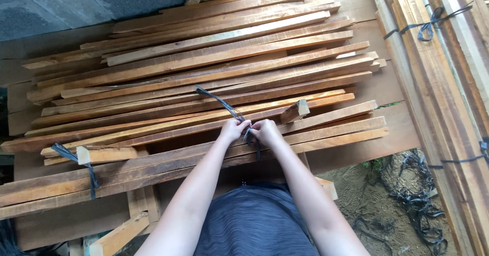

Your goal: Bundling thin wooden planks using plastic ties and moving them.

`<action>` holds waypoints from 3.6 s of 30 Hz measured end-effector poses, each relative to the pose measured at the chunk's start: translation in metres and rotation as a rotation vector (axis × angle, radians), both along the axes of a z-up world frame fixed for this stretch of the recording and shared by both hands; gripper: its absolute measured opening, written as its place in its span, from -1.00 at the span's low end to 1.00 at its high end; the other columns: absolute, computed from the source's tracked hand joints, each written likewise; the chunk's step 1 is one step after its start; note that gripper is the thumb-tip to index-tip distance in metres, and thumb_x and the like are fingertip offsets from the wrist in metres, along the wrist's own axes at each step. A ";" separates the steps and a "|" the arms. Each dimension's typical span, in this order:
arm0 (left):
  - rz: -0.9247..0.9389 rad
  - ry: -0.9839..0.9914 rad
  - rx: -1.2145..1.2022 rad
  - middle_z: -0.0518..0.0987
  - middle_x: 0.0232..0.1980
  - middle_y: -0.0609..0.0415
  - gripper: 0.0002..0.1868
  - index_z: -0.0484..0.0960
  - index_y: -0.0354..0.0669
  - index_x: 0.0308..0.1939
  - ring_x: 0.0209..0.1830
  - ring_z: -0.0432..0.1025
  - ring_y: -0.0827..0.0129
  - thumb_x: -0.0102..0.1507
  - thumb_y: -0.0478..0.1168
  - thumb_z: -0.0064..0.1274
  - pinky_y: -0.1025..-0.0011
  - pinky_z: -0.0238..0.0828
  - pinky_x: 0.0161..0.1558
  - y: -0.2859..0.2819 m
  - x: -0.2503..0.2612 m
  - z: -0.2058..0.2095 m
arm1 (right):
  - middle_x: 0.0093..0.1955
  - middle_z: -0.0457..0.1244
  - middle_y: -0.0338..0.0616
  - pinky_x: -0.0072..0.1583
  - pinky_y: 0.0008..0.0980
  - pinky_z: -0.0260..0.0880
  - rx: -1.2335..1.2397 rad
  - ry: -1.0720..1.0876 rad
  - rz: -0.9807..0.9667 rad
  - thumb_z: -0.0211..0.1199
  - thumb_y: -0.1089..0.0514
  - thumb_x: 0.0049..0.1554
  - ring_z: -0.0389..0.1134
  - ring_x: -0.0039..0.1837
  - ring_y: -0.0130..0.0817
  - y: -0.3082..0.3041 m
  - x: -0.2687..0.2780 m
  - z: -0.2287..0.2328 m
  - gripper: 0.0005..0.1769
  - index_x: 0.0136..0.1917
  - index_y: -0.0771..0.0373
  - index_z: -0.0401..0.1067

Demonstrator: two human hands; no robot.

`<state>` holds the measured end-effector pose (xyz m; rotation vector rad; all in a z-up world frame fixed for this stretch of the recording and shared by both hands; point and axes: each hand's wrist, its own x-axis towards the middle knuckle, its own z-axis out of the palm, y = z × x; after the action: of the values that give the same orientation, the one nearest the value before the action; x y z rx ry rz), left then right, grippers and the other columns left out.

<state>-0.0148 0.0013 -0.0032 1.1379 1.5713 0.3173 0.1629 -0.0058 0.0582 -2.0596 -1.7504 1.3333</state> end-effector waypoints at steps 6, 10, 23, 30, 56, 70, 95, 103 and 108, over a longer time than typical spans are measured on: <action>0.013 0.006 -0.013 0.68 -0.45 0.08 -0.53 0.77 0.08 -0.45 -0.19 0.62 0.21 0.24 0.31 0.11 0.33 0.46 -0.13 0.008 0.011 -0.027 | -0.20 0.43 0.00 -0.04 -0.16 0.50 0.595 0.257 -0.212 0.42 0.23 0.07 0.49 -0.04 -0.05 -0.021 -0.013 -0.008 -0.87 -0.07 0.11 0.67; 0.276 -0.217 -0.172 0.70 -0.42 -0.10 -0.61 0.72 -0.22 -0.32 -0.41 0.64 0.38 0.29 0.06 0.15 0.53 0.59 -0.33 0.015 0.016 -0.011 | 0.07 0.42 -0.14 0.24 -0.10 0.42 0.585 0.349 -0.178 0.35 0.24 0.13 0.43 0.19 -0.05 -0.015 -0.017 -0.021 -0.93 -0.19 0.17 0.63; 0.223 0.111 -0.002 0.72 -0.38 0.20 -0.62 0.79 0.12 -0.34 -0.08 0.62 0.35 0.33 0.16 -0.03 0.41 0.43 0.06 0.000 0.029 -0.052 | -0.02 0.39 -0.25 0.39 -0.01 0.15 0.800 0.106 0.133 0.26 0.14 0.21 0.31 0.29 -0.15 -0.101 -0.009 0.005 -0.82 -0.24 0.14 0.48; -0.218 -0.007 -0.090 0.71 0.02 0.03 -0.54 0.79 0.21 -0.10 0.25 0.47 0.03 0.21 0.36 0.11 0.17 0.38 0.27 -0.004 -0.004 0.022 | -0.07 0.38 -0.35 0.39 -0.08 0.16 0.893 0.072 0.107 0.29 0.09 0.19 0.33 0.27 -0.25 -0.093 -0.009 -0.006 -0.83 -0.26 0.08 0.49; -0.124 0.211 -0.240 0.72 -0.08 0.33 -0.52 0.77 0.41 -0.33 0.23 0.50 0.37 0.34 0.28 -0.28 0.30 0.40 0.21 0.007 0.040 0.000 | -0.16 0.40 -0.33 0.48 -0.06 0.03 0.503 0.158 -0.197 0.19 -0.01 0.29 0.42 0.12 -0.27 -0.096 -0.015 -0.028 -0.76 -0.22 -0.04 0.49; -0.133 0.282 -0.243 0.73 -0.12 0.35 -0.48 0.78 0.36 -0.35 0.17 0.54 0.37 0.33 0.29 -0.31 0.39 0.42 0.15 0.010 0.037 0.001 | -0.02 0.41 -0.29 0.45 0.05 0.08 0.728 0.125 0.039 0.25 0.15 0.16 0.35 0.21 -0.23 -0.110 -0.006 -0.010 -0.93 -0.16 0.02 0.52; 0.058 0.087 -0.235 0.69 -0.45 0.37 -0.57 0.78 0.28 -0.45 -0.19 0.61 0.48 0.33 0.18 -0.13 0.51 0.43 -0.12 0.022 0.045 -0.090 | -0.16 0.38 0.06 0.15 -0.03 0.40 0.420 0.263 -0.236 0.20 0.09 0.25 0.41 0.10 0.12 -0.078 -0.019 0.006 -0.78 -0.20 0.16 0.53; 0.137 0.137 -0.321 0.63 -0.58 0.46 -0.62 0.76 0.29 -0.46 -0.35 0.60 0.55 0.28 0.19 -0.09 0.58 0.44 -0.27 0.016 0.053 -0.076 | -0.07 0.42 -0.30 0.13 -0.21 0.39 0.719 0.179 0.111 0.24 0.19 0.17 0.39 0.14 -0.20 -0.092 0.000 0.017 -0.91 -0.19 0.03 0.49; 0.127 0.008 -0.217 0.66 -0.51 0.34 -0.59 0.77 0.15 -0.42 -0.31 0.58 0.51 0.31 0.14 -0.11 0.63 0.34 -0.21 0.009 0.046 -0.081 | -0.10 0.42 -0.14 0.12 -0.11 0.46 0.770 0.302 0.136 0.21 0.28 0.16 0.43 0.10 -0.02 -0.089 0.004 0.014 -0.87 -0.23 0.16 0.48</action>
<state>0.0317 0.0099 -0.0843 0.8758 1.6452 0.2199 0.1670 -0.0947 0.0722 -1.2732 -1.8740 0.7470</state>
